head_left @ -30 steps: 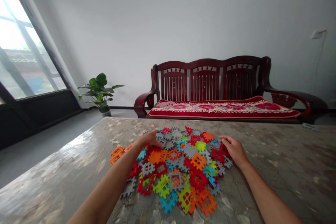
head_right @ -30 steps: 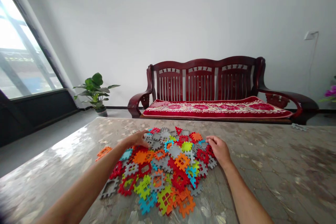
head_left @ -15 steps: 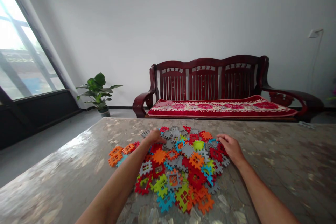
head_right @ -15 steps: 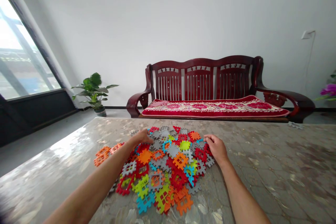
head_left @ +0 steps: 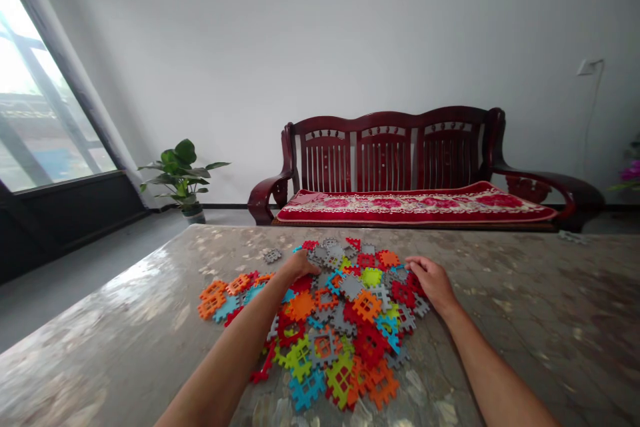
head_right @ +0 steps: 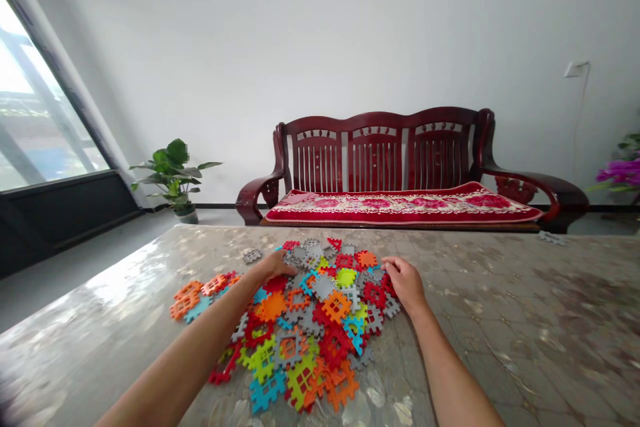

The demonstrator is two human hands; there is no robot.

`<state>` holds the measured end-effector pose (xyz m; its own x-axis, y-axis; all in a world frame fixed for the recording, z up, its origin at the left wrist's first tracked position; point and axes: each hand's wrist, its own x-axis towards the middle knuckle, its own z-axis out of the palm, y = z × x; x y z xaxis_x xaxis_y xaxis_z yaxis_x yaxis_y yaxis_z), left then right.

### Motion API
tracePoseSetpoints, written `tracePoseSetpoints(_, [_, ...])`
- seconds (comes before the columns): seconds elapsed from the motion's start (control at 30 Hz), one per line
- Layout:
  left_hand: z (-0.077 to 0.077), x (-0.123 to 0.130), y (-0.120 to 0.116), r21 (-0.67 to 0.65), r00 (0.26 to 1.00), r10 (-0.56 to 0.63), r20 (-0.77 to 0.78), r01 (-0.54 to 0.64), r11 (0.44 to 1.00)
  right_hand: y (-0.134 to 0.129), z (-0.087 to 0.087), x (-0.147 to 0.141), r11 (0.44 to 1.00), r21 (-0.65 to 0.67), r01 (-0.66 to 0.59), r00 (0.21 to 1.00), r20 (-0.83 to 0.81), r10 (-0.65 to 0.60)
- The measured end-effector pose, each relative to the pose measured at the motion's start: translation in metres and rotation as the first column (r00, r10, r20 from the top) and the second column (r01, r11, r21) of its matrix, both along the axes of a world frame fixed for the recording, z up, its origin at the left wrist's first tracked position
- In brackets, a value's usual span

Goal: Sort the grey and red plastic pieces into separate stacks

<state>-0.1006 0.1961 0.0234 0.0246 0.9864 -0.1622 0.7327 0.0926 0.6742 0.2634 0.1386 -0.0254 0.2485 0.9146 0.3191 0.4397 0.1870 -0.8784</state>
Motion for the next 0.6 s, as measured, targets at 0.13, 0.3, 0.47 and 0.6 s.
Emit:
tracePoseSetpoints(0.13, [0.014, 0.0, -0.011, 0.047, 0.994, -0.022, 0.11, 0.017, 0.999, -0.001, 0.001, -0.001, 1.0, -0.007, -0.006, 1.0, -0.002, 0.006])
tracePoseSetpoints(0.3, [0.033, 0.015, -0.029, 0.059, 0.954, -0.096, 0.283, 0.082, 0.995, 0.0, 0.001, -0.001, 1.0, -0.019, -0.008, 1.0, -0.001, 0.008])
tracePoseSetpoints(0.47, [0.047, 0.046, -0.042, 0.039, 0.852, -0.232, 0.469, 0.243, 0.969, 0.0, 0.0, -0.001, 1.0, -0.012, -0.001, 1.0, 0.009, 0.001])
tracePoseSetpoints(0.6, [0.051, 0.042, -0.041, -0.004, 0.856, -0.241, 0.457, 0.273, 0.962, -0.001, 0.0, -0.001, 1.0, -0.007, -0.007, 1.0, 0.018, 0.007])
